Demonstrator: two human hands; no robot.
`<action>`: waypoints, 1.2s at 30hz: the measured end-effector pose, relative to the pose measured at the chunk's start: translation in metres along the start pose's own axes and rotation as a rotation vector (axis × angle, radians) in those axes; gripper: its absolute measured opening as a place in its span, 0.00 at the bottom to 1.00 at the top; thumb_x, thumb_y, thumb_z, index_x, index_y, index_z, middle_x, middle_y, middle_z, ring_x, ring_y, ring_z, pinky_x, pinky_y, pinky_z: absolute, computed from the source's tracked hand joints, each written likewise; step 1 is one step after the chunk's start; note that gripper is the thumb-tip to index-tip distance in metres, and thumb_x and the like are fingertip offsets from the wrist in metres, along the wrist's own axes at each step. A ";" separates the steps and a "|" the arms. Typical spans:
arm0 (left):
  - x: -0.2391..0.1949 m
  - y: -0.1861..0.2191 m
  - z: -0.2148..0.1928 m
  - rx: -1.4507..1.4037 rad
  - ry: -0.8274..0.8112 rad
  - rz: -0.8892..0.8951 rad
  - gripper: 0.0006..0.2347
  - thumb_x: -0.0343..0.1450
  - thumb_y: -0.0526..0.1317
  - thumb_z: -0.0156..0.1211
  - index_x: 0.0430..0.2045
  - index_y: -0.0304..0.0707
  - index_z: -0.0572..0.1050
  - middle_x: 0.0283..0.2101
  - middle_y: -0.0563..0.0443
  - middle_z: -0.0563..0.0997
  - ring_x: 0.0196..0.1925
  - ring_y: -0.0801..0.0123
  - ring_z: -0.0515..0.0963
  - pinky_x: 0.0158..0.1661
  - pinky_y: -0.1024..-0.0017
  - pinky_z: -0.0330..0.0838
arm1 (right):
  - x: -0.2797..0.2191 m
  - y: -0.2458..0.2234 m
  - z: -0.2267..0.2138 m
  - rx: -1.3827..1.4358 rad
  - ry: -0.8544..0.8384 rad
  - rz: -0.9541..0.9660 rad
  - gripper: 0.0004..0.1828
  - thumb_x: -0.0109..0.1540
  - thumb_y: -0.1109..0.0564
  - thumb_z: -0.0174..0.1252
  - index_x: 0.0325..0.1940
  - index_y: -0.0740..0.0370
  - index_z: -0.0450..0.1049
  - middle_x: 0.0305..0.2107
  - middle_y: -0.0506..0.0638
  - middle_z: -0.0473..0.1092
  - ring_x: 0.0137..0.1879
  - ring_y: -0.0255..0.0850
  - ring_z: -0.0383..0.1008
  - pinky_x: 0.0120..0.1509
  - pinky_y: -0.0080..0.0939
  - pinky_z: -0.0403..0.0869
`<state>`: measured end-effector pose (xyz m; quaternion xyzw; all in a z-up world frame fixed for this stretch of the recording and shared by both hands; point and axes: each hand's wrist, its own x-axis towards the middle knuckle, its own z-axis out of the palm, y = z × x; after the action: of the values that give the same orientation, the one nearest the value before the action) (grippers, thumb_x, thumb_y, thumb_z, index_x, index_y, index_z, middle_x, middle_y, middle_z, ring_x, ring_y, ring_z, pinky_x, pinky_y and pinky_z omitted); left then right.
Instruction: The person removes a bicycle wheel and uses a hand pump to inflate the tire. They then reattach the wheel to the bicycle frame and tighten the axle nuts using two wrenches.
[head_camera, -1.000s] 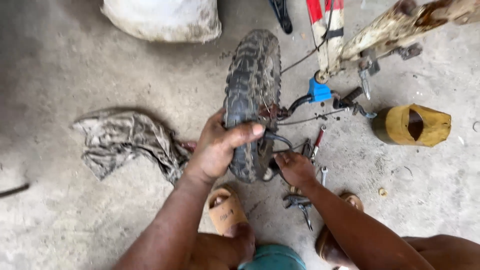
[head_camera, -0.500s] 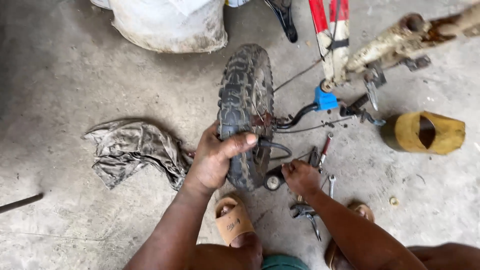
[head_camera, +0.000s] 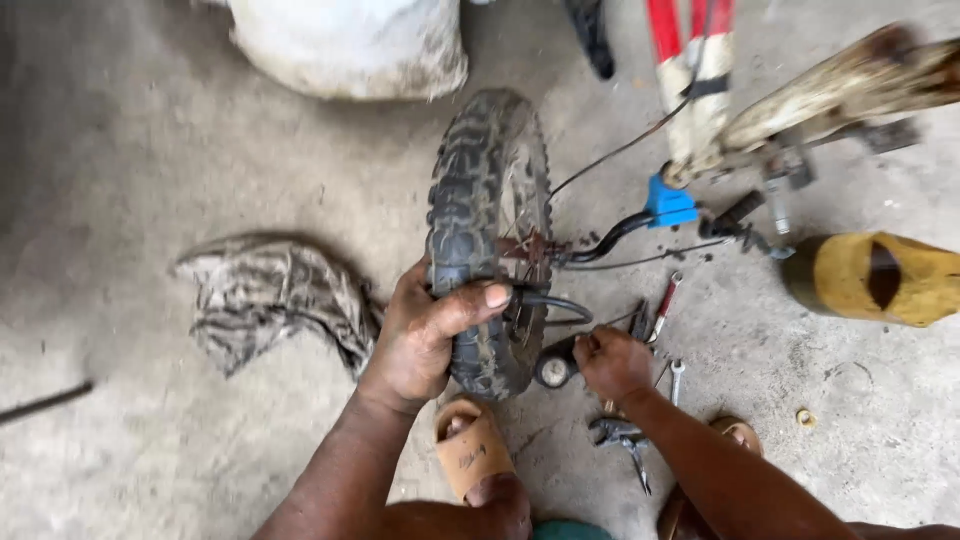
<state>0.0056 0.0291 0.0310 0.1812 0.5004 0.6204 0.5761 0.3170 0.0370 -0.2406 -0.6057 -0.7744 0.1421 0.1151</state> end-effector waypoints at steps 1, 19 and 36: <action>0.000 0.006 0.006 -0.017 0.000 -0.008 0.18 0.56 0.35 0.77 0.34 0.19 0.79 0.24 0.36 0.80 0.29 0.60 0.78 0.30 0.57 0.81 | 0.003 0.003 0.003 0.079 0.026 -0.044 0.20 0.60 0.48 0.61 0.16 0.53 0.67 0.13 0.49 0.69 0.22 0.50 0.74 0.25 0.44 0.74; -0.017 0.022 0.022 0.073 -0.105 -0.005 0.18 0.59 0.41 0.74 0.33 0.19 0.83 0.27 0.31 0.83 0.31 0.61 0.78 0.42 0.57 0.81 | 0.021 -0.003 -0.016 -0.240 0.062 -0.393 0.13 0.59 0.43 0.64 0.28 0.51 0.78 0.15 0.46 0.73 0.24 0.52 0.78 0.32 0.49 0.81; -0.007 0.011 0.015 -0.008 -0.018 -0.016 0.21 0.56 0.40 0.75 0.37 0.19 0.79 0.27 0.35 0.81 0.33 0.57 0.80 0.41 0.56 0.82 | 0.010 -0.005 -0.002 0.028 0.068 -0.129 0.23 0.58 0.39 0.65 0.17 0.56 0.73 0.13 0.52 0.70 0.24 0.55 0.74 0.28 0.53 0.73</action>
<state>0.0133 0.0307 0.0488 0.1803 0.4942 0.6162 0.5861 0.3109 0.0455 -0.2368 -0.5573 -0.8054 0.1249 0.1586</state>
